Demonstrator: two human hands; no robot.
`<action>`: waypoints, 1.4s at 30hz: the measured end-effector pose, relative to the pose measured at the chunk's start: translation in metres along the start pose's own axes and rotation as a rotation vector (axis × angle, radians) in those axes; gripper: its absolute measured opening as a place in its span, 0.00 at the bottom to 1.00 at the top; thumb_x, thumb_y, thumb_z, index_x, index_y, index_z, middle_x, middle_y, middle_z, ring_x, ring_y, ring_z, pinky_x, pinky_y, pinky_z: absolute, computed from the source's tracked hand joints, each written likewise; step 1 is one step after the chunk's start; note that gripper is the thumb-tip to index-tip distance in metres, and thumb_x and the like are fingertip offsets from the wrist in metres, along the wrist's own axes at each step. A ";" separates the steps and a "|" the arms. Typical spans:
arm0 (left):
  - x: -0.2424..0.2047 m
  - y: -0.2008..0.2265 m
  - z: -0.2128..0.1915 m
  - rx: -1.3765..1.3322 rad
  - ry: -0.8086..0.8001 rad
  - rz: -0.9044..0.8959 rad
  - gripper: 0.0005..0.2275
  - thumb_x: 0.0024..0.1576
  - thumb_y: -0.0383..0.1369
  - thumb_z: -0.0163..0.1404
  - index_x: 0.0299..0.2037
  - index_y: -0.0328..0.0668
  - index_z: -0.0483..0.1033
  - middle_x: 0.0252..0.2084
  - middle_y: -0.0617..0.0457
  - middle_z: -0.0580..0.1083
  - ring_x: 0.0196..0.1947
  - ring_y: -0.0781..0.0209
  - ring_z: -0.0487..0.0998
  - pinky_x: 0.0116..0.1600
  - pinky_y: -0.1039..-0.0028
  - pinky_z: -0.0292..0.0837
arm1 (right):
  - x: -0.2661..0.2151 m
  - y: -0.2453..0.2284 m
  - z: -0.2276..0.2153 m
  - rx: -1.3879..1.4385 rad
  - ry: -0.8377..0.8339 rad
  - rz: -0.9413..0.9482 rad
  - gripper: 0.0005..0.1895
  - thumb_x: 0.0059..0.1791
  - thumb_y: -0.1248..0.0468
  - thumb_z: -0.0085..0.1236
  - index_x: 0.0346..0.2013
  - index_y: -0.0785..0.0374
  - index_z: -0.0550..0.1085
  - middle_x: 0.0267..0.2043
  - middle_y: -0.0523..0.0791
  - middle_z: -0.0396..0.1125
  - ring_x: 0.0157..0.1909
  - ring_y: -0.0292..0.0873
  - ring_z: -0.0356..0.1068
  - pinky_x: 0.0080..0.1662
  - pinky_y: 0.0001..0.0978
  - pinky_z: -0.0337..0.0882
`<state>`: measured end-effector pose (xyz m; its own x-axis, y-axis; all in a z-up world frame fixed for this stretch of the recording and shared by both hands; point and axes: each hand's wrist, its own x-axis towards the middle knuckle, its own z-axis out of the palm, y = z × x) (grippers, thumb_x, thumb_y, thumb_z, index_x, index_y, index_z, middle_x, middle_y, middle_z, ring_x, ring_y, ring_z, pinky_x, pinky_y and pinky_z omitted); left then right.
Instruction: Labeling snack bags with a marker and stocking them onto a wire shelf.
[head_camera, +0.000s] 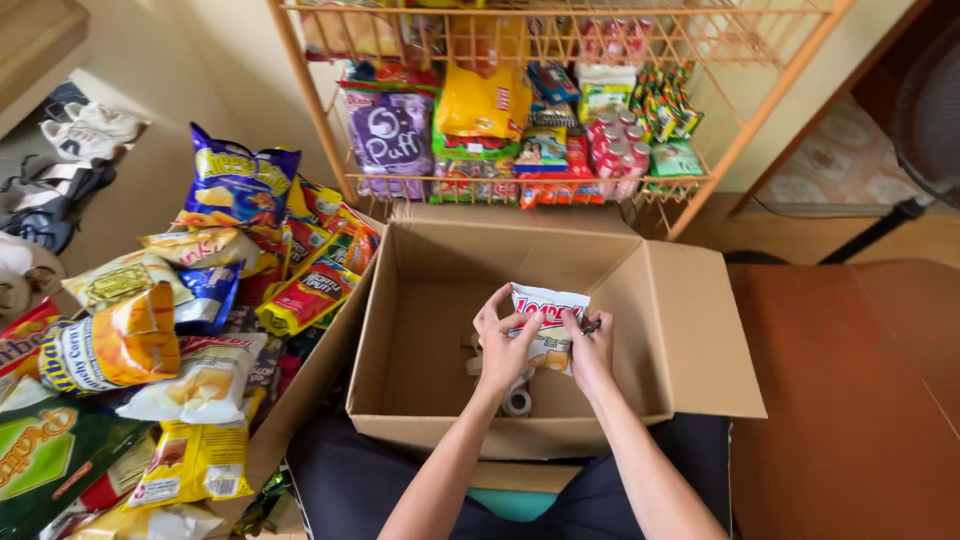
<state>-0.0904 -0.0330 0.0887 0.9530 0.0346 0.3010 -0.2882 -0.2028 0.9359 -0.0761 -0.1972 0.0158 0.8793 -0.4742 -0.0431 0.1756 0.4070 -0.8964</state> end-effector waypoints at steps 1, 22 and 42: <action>-0.002 -0.004 0.004 0.002 -0.011 -0.004 0.11 0.53 0.42 0.62 0.36 0.45 0.88 0.70 0.49 0.65 0.70 0.45 0.54 0.70 0.56 0.53 | 0.002 0.007 -0.008 0.002 0.011 0.003 0.22 0.48 0.66 0.65 0.40 0.56 0.56 0.38 0.43 0.61 0.38 0.36 0.65 0.35 0.31 0.68; -0.008 -0.023 0.006 0.028 -0.022 -0.080 0.13 0.57 0.44 0.55 0.35 0.47 0.89 0.70 0.51 0.63 0.69 0.46 0.54 0.71 0.58 0.52 | -0.027 -0.018 0.004 -0.068 -0.071 0.011 0.26 0.42 0.66 0.69 0.41 0.55 0.57 0.38 0.42 0.64 0.36 0.35 0.69 0.33 0.30 0.70; -0.003 -0.027 0.008 0.079 0.100 0.131 0.20 0.53 0.40 0.64 0.42 0.31 0.69 0.56 0.34 0.69 0.58 0.43 0.71 0.60 0.60 0.69 | -0.035 -0.041 0.014 -0.174 -0.078 -0.033 0.22 0.46 0.64 0.66 0.36 0.55 0.57 0.31 0.40 0.65 0.33 0.32 0.68 0.29 0.27 0.65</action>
<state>-0.0850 -0.0359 0.0614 0.8927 0.0998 0.4395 -0.3969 -0.2876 0.8716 -0.1078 -0.1862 0.0600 0.9072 -0.4204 0.0160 0.1318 0.2478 -0.9598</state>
